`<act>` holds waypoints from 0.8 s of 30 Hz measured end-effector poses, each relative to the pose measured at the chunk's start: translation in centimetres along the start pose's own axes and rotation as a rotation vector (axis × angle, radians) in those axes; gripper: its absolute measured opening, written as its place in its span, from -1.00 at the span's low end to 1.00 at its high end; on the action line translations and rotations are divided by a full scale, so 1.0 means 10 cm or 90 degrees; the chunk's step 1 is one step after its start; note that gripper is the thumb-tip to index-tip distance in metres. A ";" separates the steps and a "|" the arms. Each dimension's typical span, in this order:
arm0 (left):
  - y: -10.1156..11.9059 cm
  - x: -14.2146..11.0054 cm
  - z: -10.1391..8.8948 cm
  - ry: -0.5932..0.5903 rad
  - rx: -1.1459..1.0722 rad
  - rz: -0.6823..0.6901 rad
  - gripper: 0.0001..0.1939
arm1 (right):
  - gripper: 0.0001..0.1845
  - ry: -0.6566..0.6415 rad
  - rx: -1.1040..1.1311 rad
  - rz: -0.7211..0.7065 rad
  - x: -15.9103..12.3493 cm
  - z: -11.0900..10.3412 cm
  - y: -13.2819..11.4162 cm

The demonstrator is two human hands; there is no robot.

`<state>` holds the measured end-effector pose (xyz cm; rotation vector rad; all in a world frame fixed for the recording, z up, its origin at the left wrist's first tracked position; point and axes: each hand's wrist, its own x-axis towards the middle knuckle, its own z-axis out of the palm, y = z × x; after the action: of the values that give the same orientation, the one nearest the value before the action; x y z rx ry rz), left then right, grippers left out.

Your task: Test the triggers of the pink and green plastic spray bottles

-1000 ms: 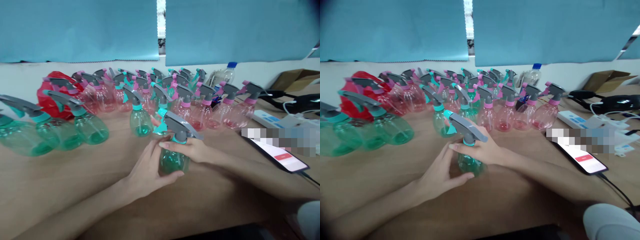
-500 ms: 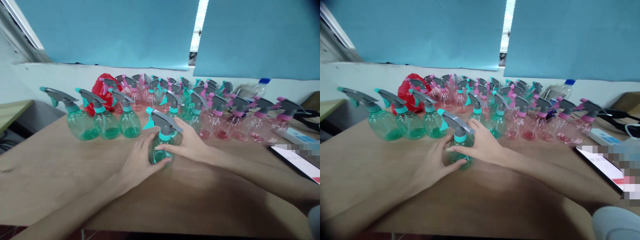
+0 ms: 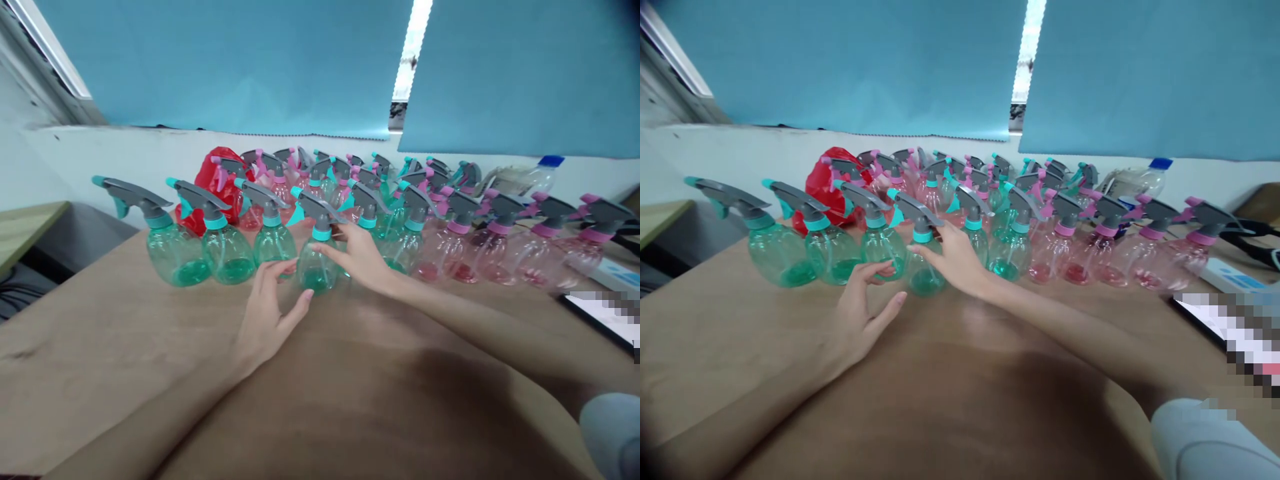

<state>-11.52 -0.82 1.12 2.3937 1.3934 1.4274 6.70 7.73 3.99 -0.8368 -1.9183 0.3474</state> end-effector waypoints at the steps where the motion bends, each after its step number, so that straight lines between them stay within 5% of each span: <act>1: 0.01 0.00 -0.01 0.000 -0.006 -0.003 -0.64 | -0.64 0.005 -0.003 0.002 0.02 0.03 0.03; 16: 0.03 -0.03 0.04 -0.040 -0.064 -0.036 -0.64 | -0.72 0.040 -0.052 0.064 0.18 0.18 0.12; 24: 0.03 -0.03 0.05 -0.060 -0.062 -0.064 -0.64 | -0.43 -0.022 -0.026 0.072 -0.06 0.04 0.03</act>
<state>-11.05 -1.03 0.76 2.2664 1.3679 1.3094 6.67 7.53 3.25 -0.9733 -1.9196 0.3943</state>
